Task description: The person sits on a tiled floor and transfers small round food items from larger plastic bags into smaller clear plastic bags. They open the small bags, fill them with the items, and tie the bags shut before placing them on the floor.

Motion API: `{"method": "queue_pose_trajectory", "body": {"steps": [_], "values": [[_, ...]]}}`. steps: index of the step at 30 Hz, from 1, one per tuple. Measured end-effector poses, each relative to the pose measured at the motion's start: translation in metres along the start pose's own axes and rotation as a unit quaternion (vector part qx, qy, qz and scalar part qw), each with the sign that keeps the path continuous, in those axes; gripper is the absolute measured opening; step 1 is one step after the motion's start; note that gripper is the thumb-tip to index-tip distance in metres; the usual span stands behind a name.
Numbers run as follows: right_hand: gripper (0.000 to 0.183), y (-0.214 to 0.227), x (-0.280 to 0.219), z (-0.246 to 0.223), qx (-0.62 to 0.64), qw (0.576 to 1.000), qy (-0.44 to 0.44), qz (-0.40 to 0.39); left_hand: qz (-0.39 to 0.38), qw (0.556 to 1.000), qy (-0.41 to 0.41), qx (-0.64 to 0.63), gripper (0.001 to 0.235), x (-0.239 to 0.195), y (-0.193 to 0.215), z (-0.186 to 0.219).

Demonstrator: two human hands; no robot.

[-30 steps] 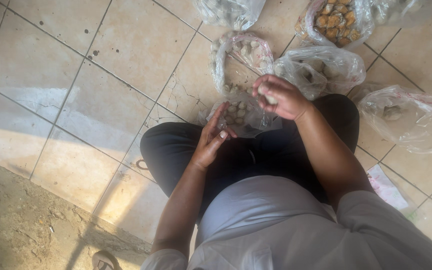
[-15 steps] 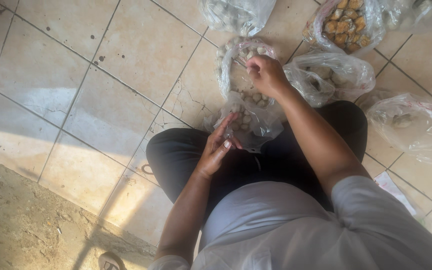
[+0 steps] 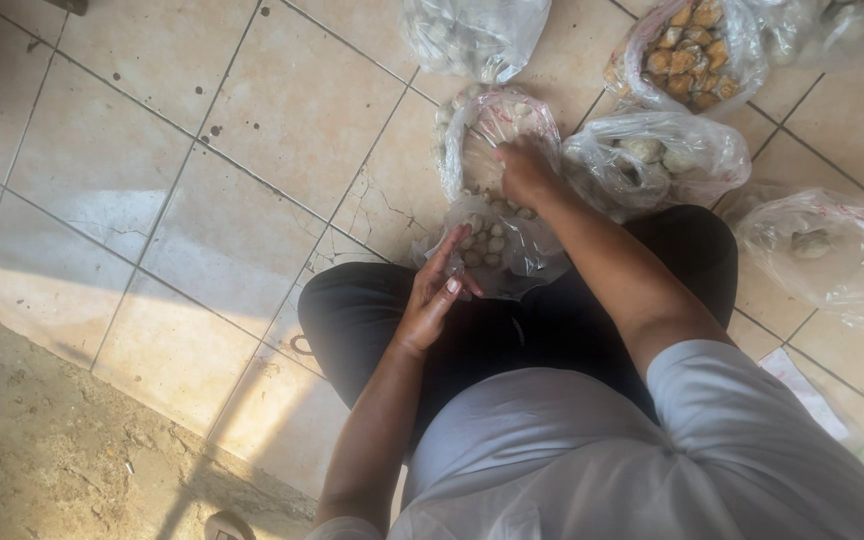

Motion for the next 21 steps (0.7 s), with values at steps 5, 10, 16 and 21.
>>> {"method": "queue_pose_trajectory", "body": {"steps": [5, 10, 16, 21], "values": [[0.020, 0.032, -0.060, -0.002, 0.678, 0.681, -0.215, -0.175, 0.007, 1.000, -0.024, -0.014, 0.096, -0.009, -0.001, 0.003], [0.029, 0.054, -0.112, -0.100, 0.500, 0.772, -0.138, -0.367, 0.001, 1.000, -0.022, -0.017, 0.098, -0.008, -0.007, 0.003], [0.023, 0.075, -0.068, -0.099, 0.295, 0.922, -0.019, -0.250, 0.005, 1.000, -0.012, -0.028, 0.098, -0.012, -0.001, 0.002], [0.032, 0.067, 0.005, -0.018, 0.095, 0.994, -0.039, -0.024, 0.002, 1.000, 0.002, -0.021, 0.099, -0.004, -0.002, -0.001]]}}
Point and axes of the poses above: each hand's wrist, its own x-axis towards the middle knuckle, its own y-axis out of the back of the hand, z = x × y, the point moved 10 cm from there along x, towards the middle knuckle
